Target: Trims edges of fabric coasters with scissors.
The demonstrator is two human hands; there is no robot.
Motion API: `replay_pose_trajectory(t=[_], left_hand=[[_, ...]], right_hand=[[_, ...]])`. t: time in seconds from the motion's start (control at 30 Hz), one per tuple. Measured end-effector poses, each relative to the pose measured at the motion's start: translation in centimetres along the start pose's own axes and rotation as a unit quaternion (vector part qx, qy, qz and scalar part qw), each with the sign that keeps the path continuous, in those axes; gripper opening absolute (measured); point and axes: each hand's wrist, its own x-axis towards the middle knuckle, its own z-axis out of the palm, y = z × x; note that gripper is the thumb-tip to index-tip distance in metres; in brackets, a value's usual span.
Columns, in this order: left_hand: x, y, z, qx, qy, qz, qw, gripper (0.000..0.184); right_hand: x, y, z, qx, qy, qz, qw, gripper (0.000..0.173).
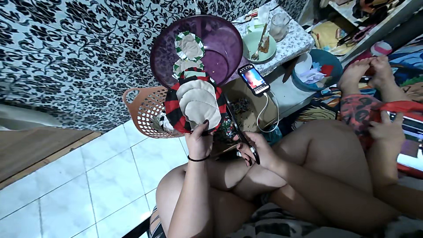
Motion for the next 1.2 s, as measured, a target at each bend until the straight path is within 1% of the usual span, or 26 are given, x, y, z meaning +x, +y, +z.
replay_pose_trajectory(t=[0.23,0.37,0.53,0.73,0.87,1.0,1.07,1.2], left_hand=[[0.6,0.5,-0.7,0.004,-0.003,0.015,1.0,0.029],[0.9,0.7,-0.9,0.012,-0.004,0.022,1.0,0.03],[1.0,0.7,-1.1,0.012,-0.001,0.021,1.0,0.032],[1.2,0.8,-1.2,0.018,0.015,0.023,0.999,0.034],[1.7,1.3,-1.5,0.024,0.026,0.028,0.999,0.038],[2.0,1.6,-1.7,0.042,0.051,0.027,0.997,0.04],[2.1,1.7,-1.8,0.04,0.05,0.026,0.998,0.042],[2.1,1.6,-1.9,0.028,0.049,0.025,0.998,0.043]], right_hand=[[-0.1,-0.1,0.1,-0.009,0.009,0.016,1.0,0.031],[-0.2,-0.2,0.3,-0.019,0.011,0.017,1.0,0.029],[-0.4,-0.3,0.4,-0.004,0.02,0.004,1.0,0.023],[-0.4,-0.4,0.2,-0.015,0.018,0.003,1.0,0.024],[-0.6,-0.1,0.5,-0.032,0.022,-0.002,0.999,0.026],[-0.8,0.2,0.7,-0.037,0.025,-0.014,0.999,0.025],[-0.8,0.2,0.6,-0.043,0.017,-0.006,0.999,0.029],[-0.4,0.9,0.1,-0.068,-0.033,-0.018,0.997,0.053]])
